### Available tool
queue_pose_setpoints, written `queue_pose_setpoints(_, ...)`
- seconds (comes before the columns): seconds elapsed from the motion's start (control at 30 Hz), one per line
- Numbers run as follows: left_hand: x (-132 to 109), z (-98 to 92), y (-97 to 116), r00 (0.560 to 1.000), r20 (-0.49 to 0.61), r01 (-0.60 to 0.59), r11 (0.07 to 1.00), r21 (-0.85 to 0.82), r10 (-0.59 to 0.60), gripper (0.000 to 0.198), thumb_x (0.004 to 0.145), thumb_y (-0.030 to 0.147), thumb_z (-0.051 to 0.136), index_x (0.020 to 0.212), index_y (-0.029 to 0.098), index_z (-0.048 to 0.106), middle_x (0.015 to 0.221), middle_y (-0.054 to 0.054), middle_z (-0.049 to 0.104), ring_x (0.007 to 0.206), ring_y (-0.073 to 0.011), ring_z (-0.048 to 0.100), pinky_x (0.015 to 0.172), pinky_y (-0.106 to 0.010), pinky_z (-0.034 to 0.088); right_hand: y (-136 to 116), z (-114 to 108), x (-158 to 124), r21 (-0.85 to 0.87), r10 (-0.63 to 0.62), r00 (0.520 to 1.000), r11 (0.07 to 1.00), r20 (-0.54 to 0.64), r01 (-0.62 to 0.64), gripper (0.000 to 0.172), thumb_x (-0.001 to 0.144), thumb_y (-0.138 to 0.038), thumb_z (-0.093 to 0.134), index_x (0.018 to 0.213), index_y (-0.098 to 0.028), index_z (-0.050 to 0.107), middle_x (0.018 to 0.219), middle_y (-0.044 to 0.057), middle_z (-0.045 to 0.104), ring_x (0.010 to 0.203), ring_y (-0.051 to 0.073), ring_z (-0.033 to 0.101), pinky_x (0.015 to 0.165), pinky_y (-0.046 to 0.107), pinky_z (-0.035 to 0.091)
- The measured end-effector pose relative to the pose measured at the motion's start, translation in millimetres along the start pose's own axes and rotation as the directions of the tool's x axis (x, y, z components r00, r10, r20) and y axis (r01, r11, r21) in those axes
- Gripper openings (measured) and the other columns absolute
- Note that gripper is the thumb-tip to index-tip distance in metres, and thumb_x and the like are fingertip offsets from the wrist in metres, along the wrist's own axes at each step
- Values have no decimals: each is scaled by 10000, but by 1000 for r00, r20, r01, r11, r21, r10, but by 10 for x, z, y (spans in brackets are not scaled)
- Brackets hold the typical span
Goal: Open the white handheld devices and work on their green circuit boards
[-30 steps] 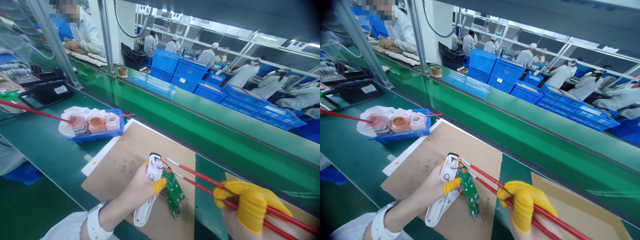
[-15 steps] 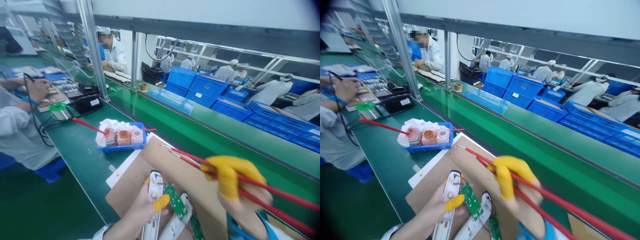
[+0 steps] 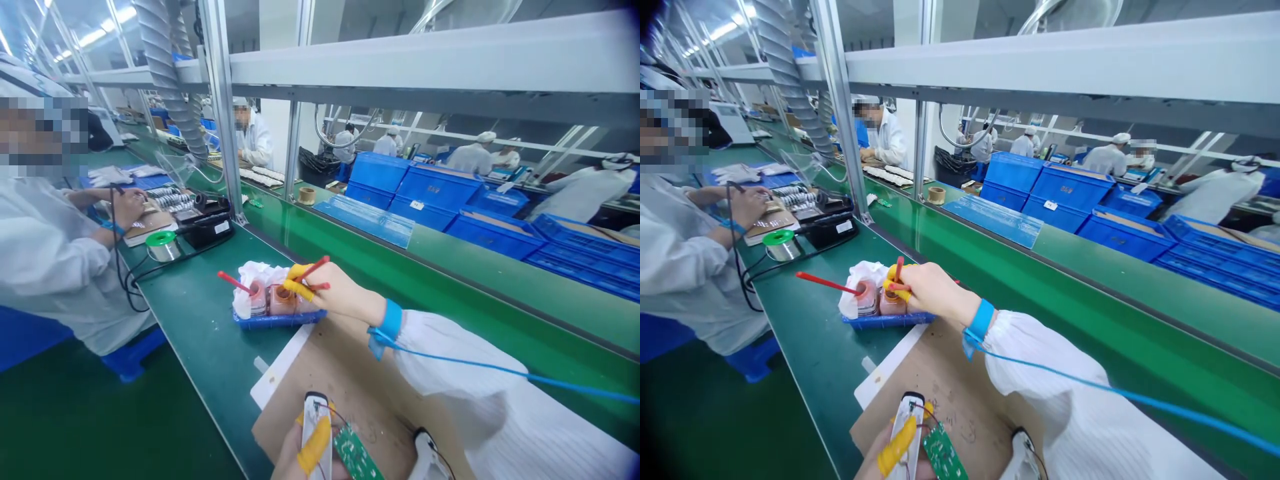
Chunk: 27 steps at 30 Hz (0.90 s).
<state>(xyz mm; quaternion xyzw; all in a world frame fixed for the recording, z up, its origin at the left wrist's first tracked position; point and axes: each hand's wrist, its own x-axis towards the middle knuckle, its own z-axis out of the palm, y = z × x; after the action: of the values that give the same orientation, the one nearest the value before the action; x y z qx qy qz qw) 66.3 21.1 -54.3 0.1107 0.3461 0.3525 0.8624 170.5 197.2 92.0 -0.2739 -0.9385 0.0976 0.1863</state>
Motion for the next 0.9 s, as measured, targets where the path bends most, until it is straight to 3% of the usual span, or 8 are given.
queue_pose_setpoints(0.13, 33, 26, 4, 998, -47, 34, 999, -39, -36, 473, 609, 644, 727, 713, 199, 607, 455, 53, 475, 416, -124, 503, 510, -277, 461, -55, 18, -160, -23, 23, 994, 1000, 107, -21, 165, 917, -239, 526, 986, -165, 656, 982, 109, 697, 909, 243, 653, 777, 335, 489)
queue_pose_setpoints(0.27, -103, 146, -11, 976, -193, -110, 992, -55, 98, 501, 572, 505, 825, 930, 220, 621, 705, 9, 679, 603, -151, 633, 615, -282, 529, -193, -1, -536, 13, 173, 982, 985, 80, -175, 444, 868, -186, 559, 1306, -147, 500, 1357, 159, 515, 1196, 300, 521, 960, 448, 441)
queue_pose_setpoints(0.4, -295, 319, 13, 969, -200, -146, 989, -5, 142, 532, 626, 511, 787, 1037, 220, 616, 1027, -79, 721, 908, -244, 679, 748, -353, 557, -535, 19, -1224, 113, 464, 886, 880, 6, -462, 337, 946, -389, 426, 983, -142, 653, 958, 131, 686, 828, 237, 648, 701, 369, 531)
queue_pose_setpoints(0.47, -368, 418, 30, 974, -125, -180, 980, 79, 189, 540, 651, 569, 740, 1046, 217, 631, 1138, -107, 690, 1016, -285, 646, 756, -363, 546, -777, 96, -1602, 332, 618, 773, 705, 145, -626, 536, 951, -554, 306, 798, -168, 647, 652, 41, 638, 481, 123, 538, 421, 228, 423)
queue_pose_setpoints(0.53, -411, 521, 34, 976, -63, -196, 964, 180, 210, 567, 642, 626, 717, 1035, 223, 650, 1168, -104, 675, 1060, -298, 614, 759, -358, 528, -1008, 220, -1919, 643, 742, 526, 169, 415, -747, 580, 792, -736, 462, 787, -181, 628, 578, -19, 590, 366, 52, 385, 332, 167, 281)
queue_pose_setpoints(0.6, -418, 618, 17, 979, -4, -197, 950, 241, 204, 578, 637, 668, 693, 1008, 225, 664, 1110, -88, 689, 1030, -279, 611, 767, -342, 509, -1177, 357, -2146, 752, 764, 318, -311, 562, -581, 624, 550, -749, 697, 811, -188, 623, 658, -24, 624, 451, 41, 471, 412, 141, 356)
queue_pose_setpoints(0.63, -408, 662, 0, 982, 22, -188, 948, 257, 188, 571, 648, 681, 674, 990, 223, 668, 1047, -75, 699, 979, -255, 620, 767, -331, 501, -1230, 416, -2231, 775, 776, 264, -407, 572, -483, 632, 477, -712, 764, 807, -192, 623, 687, -21, 635, 519, 53, 528, 466, 140, 395)
queue_pose_setpoints(0.9, -304, 773, -280, 992, 36, 107, 951, 289, -123, 573, 648, 730, 626, 716, 162, 622, 582, 18, 542, 523, -84, 482, 570, -228, 429, -1328, 431, -2609, 800, 777, 314, -372, 546, -470, 693, 494, -790, 701, 785, -166, 620, 536, -31, 541, 377, 21, 291, 327, 152, 116)
